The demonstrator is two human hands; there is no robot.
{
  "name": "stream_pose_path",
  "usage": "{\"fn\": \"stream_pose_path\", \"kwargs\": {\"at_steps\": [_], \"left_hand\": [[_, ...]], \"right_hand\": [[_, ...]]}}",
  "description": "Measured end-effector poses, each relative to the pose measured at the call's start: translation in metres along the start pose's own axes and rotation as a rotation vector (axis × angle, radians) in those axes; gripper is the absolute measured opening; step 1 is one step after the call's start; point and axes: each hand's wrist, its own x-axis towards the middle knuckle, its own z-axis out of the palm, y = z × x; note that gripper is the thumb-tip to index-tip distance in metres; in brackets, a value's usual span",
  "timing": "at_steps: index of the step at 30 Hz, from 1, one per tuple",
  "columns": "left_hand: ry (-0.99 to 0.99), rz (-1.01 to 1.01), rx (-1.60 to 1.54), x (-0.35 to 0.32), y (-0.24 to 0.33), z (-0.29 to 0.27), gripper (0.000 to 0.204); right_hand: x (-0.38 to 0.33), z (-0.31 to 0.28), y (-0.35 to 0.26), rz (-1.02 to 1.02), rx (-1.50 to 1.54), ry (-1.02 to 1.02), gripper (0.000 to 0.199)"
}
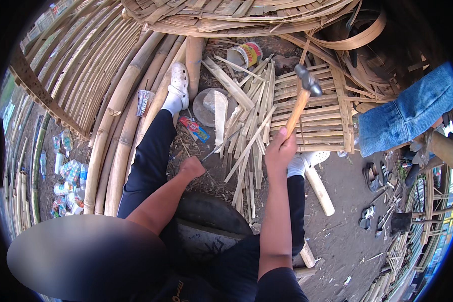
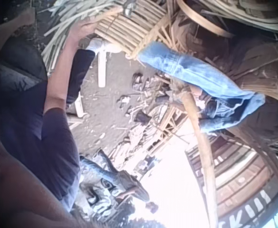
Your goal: The person strips thin layers from bamboo pieces using a large knife and a hammer.
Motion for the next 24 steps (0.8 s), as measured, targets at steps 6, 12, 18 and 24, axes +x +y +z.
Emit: {"fn": "stream_pose_path", "kwargs": {"at_steps": [6,12,18,24], "left_hand": [[-0.008,0.018,0.026,0.003,0.008,0.007,0.034],[-0.007,-0.036,-0.042,0.001,0.009,0.012,0.036],[-0.023,-0.046,-0.058,0.0,0.016,0.013,0.035],[0.015,-0.037,-0.068,0.004,0.016,0.013,0.035]], "right_hand": [[-0.157,0.012,0.154,0.274,-0.681,-0.542,0.049],[-0.084,-0.004,0.101,0.202,-0.587,-0.487,0.046],[0.012,-0.013,-0.003,-0.076,-0.351,-0.158,0.037],[-0.067,0.016,0.068,0.063,-0.105,0.005,0.035]]}}
